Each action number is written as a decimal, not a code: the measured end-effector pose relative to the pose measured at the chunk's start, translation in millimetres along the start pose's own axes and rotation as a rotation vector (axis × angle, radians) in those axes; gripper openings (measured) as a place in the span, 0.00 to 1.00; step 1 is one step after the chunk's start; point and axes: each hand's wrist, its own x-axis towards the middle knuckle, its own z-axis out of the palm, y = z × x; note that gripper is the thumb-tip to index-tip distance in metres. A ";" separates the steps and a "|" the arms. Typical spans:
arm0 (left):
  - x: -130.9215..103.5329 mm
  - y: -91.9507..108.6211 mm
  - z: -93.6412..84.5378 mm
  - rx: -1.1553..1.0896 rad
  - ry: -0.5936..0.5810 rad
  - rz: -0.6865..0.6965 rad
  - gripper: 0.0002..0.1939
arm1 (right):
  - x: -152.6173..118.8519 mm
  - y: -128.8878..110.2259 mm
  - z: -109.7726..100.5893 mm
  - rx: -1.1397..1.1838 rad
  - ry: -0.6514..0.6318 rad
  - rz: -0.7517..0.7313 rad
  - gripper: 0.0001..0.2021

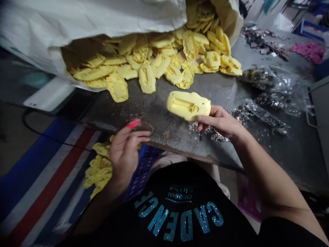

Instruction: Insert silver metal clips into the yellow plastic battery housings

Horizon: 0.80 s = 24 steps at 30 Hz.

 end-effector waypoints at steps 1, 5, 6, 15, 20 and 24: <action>4.4 6.8 19.4 -0.064 -0.025 0.026 0.30 | -15.1 2.6 5.5 0.036 -0.030 0.016 0.18; 15.1 22.2 79.3 -0.289 -0.419 -0.151 0.35 | -65.9 20.0 15.2 0.134 -0.131 0.110 0.17; 14.2 22.4 88.3 -0.294 -0.485 -0.202 0.35 | -77.1 25.5 15.8 0.162 -0.145 0.142 0.17; -16.2 7.0 117.3 -0.268 -0.539 -0.403 0.25 | -139.2 72.0 34.2 0.480 0.309 0.042 0.18; -19.6 10.8 125.6 -0.293 -0.578 -0.456 0.26 | -136.8 85.2 48.1 0.527 0.486 -0.041 0.20; -18.4 11.3 118.5 -0.257 -0.595 -0.467 0.25 | -134.3 86.6 52.8 0.504 0.484 -0.008 0.21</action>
